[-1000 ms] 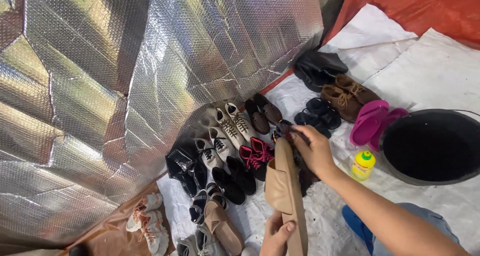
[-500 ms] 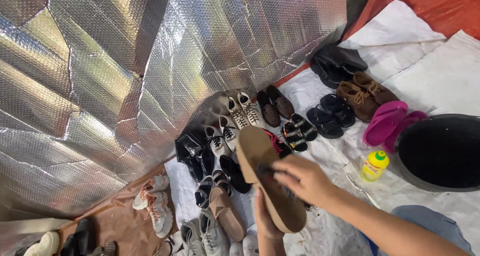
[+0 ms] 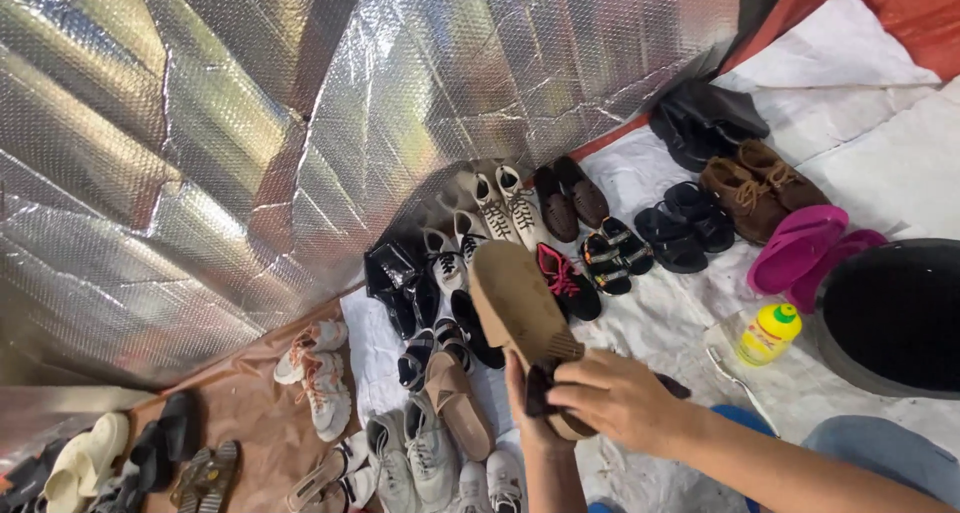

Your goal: The person is cleaning a beige sandal by applying liquid cleaner and scrubbing the sides, top, and sole with a toothbrush.

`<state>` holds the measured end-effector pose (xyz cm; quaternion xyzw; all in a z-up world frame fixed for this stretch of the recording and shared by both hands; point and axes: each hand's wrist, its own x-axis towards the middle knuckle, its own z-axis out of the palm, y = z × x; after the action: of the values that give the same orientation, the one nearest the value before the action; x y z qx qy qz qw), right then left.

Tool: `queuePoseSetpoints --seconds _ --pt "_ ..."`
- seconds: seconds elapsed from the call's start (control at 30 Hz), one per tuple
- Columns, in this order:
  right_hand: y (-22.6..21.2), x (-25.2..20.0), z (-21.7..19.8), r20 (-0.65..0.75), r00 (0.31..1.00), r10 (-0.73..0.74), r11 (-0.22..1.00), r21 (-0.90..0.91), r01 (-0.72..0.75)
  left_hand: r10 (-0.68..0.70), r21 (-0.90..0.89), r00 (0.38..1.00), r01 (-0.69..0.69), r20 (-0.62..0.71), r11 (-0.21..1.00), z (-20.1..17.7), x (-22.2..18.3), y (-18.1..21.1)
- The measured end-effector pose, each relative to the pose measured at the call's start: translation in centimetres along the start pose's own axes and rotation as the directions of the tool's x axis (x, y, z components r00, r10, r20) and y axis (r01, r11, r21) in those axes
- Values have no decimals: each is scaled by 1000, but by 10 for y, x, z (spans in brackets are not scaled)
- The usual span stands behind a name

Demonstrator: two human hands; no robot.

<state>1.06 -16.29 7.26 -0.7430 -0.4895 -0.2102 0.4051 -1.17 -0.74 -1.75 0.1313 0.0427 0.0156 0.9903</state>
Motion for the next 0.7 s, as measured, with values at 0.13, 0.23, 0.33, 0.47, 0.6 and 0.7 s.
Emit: queuePoseSetpoints --seconds 0.13,0.23,0.33,0.47,0.6,0.7 --pt "-16 4 -7 73 996 -50 998 37 48 228 158 964 -206 -139 966 6 -3 16" --pt "-19 2 -9 105 992 -68 990 131 54 338 248 939 -313 -64 917 8 -3 27" --pt "-17 -4 -4 117 991 -65 991 123 51 391 194 919 -374 -55 907 12 -5 32" --pt "-16 -4 -4 104 991 -89 990 118 77 365 93 931 -363 2 927 19 -5 29" --pt "2 -2 0 59 993 -107 994 -12 108 338 -32 937 -336 93 941 28 -3 28" --pt "44 -8 -2 8 1000 -23 996 -84 23 356 106 928 -367 105 924 42 -12 28"
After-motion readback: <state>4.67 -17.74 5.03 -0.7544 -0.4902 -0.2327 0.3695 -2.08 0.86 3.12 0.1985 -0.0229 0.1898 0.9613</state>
